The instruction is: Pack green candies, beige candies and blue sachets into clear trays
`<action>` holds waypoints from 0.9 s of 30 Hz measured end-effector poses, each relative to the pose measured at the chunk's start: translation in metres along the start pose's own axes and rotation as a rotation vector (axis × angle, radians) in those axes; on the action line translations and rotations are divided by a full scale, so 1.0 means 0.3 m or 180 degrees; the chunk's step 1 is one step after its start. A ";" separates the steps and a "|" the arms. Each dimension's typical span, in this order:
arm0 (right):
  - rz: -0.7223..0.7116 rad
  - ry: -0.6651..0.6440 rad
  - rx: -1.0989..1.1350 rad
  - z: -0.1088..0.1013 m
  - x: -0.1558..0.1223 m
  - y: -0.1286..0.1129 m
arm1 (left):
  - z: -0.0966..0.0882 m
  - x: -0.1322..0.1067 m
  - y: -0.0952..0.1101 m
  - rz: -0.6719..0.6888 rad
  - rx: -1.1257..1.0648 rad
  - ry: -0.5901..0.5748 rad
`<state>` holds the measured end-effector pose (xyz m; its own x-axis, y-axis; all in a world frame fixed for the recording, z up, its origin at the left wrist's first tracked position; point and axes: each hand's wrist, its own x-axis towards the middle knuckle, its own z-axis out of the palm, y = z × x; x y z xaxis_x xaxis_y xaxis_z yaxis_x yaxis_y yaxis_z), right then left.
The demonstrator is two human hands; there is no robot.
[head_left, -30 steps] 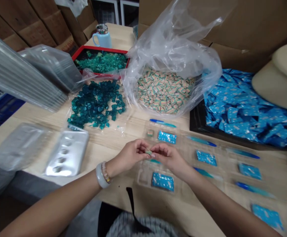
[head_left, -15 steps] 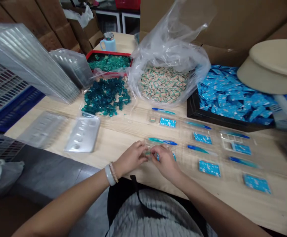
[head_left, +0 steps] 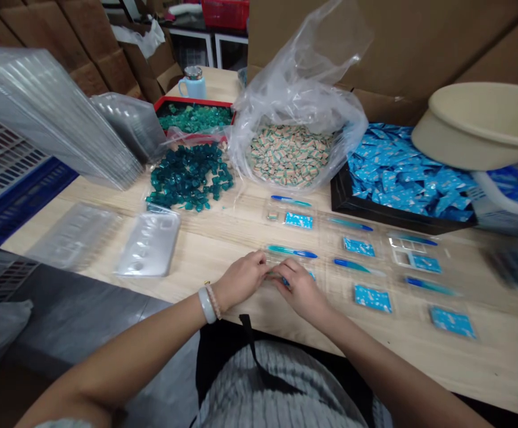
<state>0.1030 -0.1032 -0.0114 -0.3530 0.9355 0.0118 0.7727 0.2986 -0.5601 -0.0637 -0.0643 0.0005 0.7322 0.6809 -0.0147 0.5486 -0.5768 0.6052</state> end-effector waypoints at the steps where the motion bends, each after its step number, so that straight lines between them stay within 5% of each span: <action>1: 0.0025 0.0003 -0.0050 0.004 0.006 -0.002 | 0.004 0.006 -0.001 -0.0029 -0.0043 0.0003; 8: 0.0175 0.0164 -0.0612 0.006 0.016 -0.014 | 0.005 -0.001 -0.031 -0.0153 -0.0657 0.0292; 17: -0.0048 -0.0022 -0.0227 -0.022 0.017 0.022 | -0.007 -0.024 -0.014 0.0083 -0.0146 -0.0208; 27: -0.0138 -0.0142 0.0009 -0.021 0.014 0.027 | 0.023 -0.024 -0.002 -0.0088 -0.0159 -0.0166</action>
<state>0.1112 -0.0957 -0.0107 -0.4094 0.9124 -0.0007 0.7547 0.3382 -0.5621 -0.0665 -0.0721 -0.0052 0.7378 0.6712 -0.0725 0.5490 -0.5340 0.6430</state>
